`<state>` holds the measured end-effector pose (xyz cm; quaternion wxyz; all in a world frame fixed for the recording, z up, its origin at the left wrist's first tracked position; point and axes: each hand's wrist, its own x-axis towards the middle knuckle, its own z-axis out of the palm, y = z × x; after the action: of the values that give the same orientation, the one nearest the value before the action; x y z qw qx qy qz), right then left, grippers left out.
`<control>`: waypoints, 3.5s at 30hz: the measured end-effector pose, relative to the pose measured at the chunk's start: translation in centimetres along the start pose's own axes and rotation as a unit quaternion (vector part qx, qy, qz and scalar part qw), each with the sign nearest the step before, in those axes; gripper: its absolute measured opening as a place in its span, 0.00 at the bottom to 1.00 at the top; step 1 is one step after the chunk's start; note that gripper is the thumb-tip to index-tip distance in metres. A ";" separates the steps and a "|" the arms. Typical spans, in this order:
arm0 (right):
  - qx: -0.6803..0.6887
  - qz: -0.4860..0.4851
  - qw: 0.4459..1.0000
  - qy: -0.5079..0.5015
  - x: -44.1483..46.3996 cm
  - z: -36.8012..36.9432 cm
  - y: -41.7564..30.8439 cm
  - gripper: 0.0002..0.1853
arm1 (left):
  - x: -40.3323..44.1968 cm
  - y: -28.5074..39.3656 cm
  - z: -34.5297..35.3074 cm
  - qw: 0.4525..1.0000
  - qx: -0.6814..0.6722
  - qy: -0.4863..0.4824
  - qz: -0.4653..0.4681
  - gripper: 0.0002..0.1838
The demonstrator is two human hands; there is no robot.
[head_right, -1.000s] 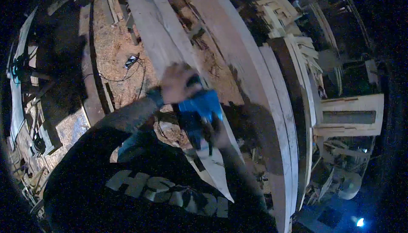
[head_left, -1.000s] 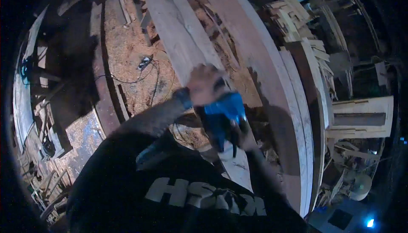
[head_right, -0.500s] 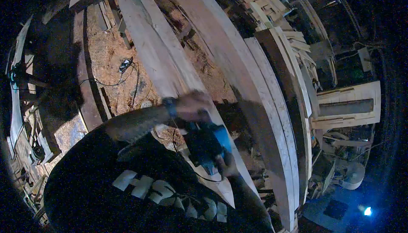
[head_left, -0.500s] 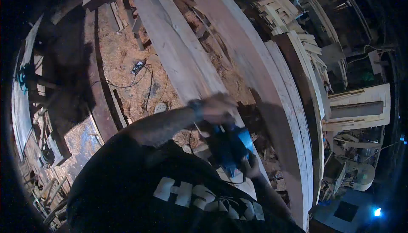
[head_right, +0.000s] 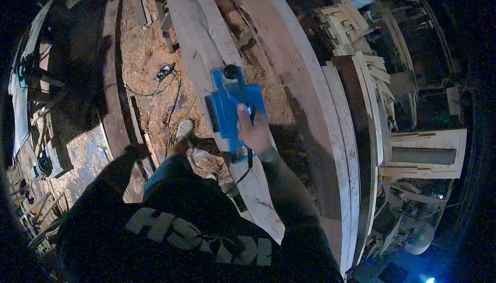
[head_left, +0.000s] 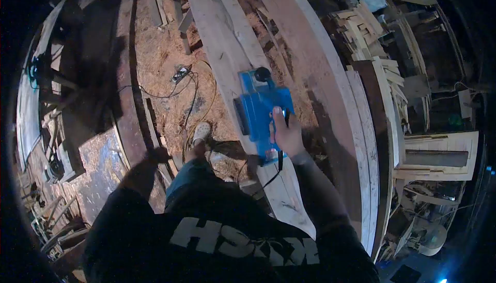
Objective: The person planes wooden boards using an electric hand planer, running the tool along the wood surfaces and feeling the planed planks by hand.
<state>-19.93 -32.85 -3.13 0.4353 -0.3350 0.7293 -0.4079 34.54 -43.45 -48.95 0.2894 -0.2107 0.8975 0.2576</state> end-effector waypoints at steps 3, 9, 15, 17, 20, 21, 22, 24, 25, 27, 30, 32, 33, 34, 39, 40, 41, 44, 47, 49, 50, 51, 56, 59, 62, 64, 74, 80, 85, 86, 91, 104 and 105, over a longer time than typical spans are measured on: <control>0.028 -0.030 0.999 0.023 2.5 1.6 -0.9 0.25 | -1.9 11.4 -4.5 0.967 -0.107 -0.203 -0.113 0.31; 0.020 0.003 1.000 0.006 5.4 2.6 -3.9 0.28 | 4.7 8.8 -7.0 0.991 -0.067 -0.069 0.095 0.21; -0.002 -0.017 1.000 0.012 7.9 3.8 -6.2 0.30 | 5.8 11.0 -17.6 0.918 -0.345 0.103 -0.170 0.20; -0.009 -0.023 1.000 0.014 9.2 4.2 -6.3 0.31 | 5.3 12.4 -18.2 0.946 -0.280 0.149 -0.067 0.21; -0.011 -0.030 0.999 0.024 11.6 4.9 -6.3 0.32 | 3.8 13.0 -18.5 0.939 -0.330 0.093 -0.002 0.20; -0.010 -0.030 0.999 0.030 12.2 5.3 -6.7 0.32 | 3.2 13.1 -18.6 0.927 -0.371 0.052 0.005 0.19; -0.008 -0.029 0.999 0.036 12.7 5.6 -7.1 0.32 | 2.8 13.1 -17.8 0.911 -0.411 0.011 0.012 0.19; -0.021 -0.022 0.999 0.035 14.0 6.0 -8.0 0.32 | 3.1 11.9 -14.3 0.954 -0.265 0.108 0.089 0.20; -0.027 -0.019 0.999 0.034 14.6 6.2 -8.4 0.33 | 2.1 11.9 -14.9 0.972 -0.221 0.063 0.049 0.21; -0.014 -0.022 0.999 0.034 15.7 6.7 -9.2 0.33 | 2.4 10.4 -12.4 0.984 -0.179 -0.009 -0.021 0.25; -0.016 -0.034 0.998 0.052 18.8 7.6 -9.1 0.33 | 1.8 7.8 -8.3 0.972 -0.223 0.041 -0.064 0.27; -0.005 -0.039 0.998 0.054 20.7 8.2 -9.4 0.33 | -0.6 8.9 -13.2 0.981 -0.183 0.009 -0.065 0.24; 0.012 -0.038 0.998 0.048 21.3 8.6 -10.1 0.33 | -0.1 7.4 -11.0 0.988 -0.151 0.036 -0.024 0.24; 0.029 -0.038 0.998 0.042 22.1 8.9 -10.7 0.32 | -0.4 6.9 -10.8 0.991 -0.119 0.062 0.017 0.23; 0.006 -0.054 0.998 0.036 27.4 10.8 -13.4 0.32 | -0.5 6.8 -11.0 0.971 -0.226 0.033 -0.068 0.25; -0.002 -0.051 0.998 0.032 28.1 11.3 -14.3 0.32 | -0.7 6.9 -11.1 0.958 -0.268 0.048 -0.091 0.26; -0.010 -0.048 0.998 0.028 28.8 11.8 -15.3 0.32 | -1.1 7.1 -11.1 0.942 -0.308 0.064 -0.114 0.28; -0.096 -0.208 0.973 0.003 37.1 13.3 -14.4 0.34 | -1.2 4.5 -5.8 0.915 -0.374 0.124 -0.091 0.29; -0.139 -0.266 0.954 -0.007 38.7 14.2 -16.2 0.34 | -4.1 4.4 -13.3 0.917 -0.357 0.070 -0.166 0.26; -0.062 -0.139 0.988 -0.024 37.1 14.9 -18.0 0.33 | -4.7 2.9 -15.2 0.935 -0.313 0.056 -0.157 0.25; -0.075 -0.139 0.987 -0.035 38.2 15.0 -17.0 0.33 | -4.9 1.7 -16.2 0.944 -0.288 0.055 -0.152 0.24; -0.060 -0.142 0.987 -0.045 37.7 14.2 -16.5 0.33 | -4.9 0.2 -16.4 0.957 -0.248 0.124 -0.089 0.22; -0.069 -0.114 0.990 -0.043 22.8 7.3 -10.5 0.29 | 0.7 -5.7 -17.6 0.954 -0.124 0.265 -0.064 0.15; -0.029 -0.042 0.998 -0.041 8.3 2.1 -5.1 0.22 | -0.2 3.9 -28.5 0.982 -0.092 0.151 -0.068 0.15; -0.010 -0.036 0.999 0.004 -4.6 -3.3 4.3 0.20 | 4.1 7.4 -25.4 0.951 -0.235 0.183 -0.084 0.23; 0.028 0.060 0.998 -0.008 -14.7 -7.2 8.2 0.25 | 6.8 10.0 -22.2 0.967 -0.218 0.131 -0.018 0.18; 0.052 0.113 0.992 0.019 -35.1 -14.9 18.5 0.28 | 3.9 18.6 -19.6 0.964 -0.262 -0.037 0.043 0.22; 0.030 0.035 0.999 0.023 -17.4 -8.9 12.1 0.26 | 1.3 10.4 -15.7 0.978 -0.203 -0.036 -0.042 0.16; 0.063 -0.011 0.997 -0.032 -8.0 -5.3 5.2 0.19 | -0.1 8.8 -15.3 0.990 0.021 0.092 0.102 0.13; 0.054 0.019 0.998 -0.039 -6.7 -4.9 4.9 0.20 | -0.6 9.5 -16.0 0.991 -0.004 0.101 0.082 0.14; -0.034 -0.030 0.999 -0.027 -1.5 -2.6 1.9 0.24 | 1.8 10.1 -13.1 0.976 -0.039 0.135 0.167 0.14; -0.001 -0.043 0.999 0.009 6.0 2.1 -3.6 0.28 | 3.1 9.2 -10.7 0.977 -0.181 0.106 0.029 0.19; -0.001 -0.044 0.999 0.005 6.6 2.2 -3.8 0.28 | 3.2 8.7 -10.2 0.979 -0.175 0.100 0.027 0.20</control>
<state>-20.02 -40.84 -2.77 0.4125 -0.3651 0.7166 -0.4278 23.42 -43.35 -40.86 0.1494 -0.2585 0.8684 0.3960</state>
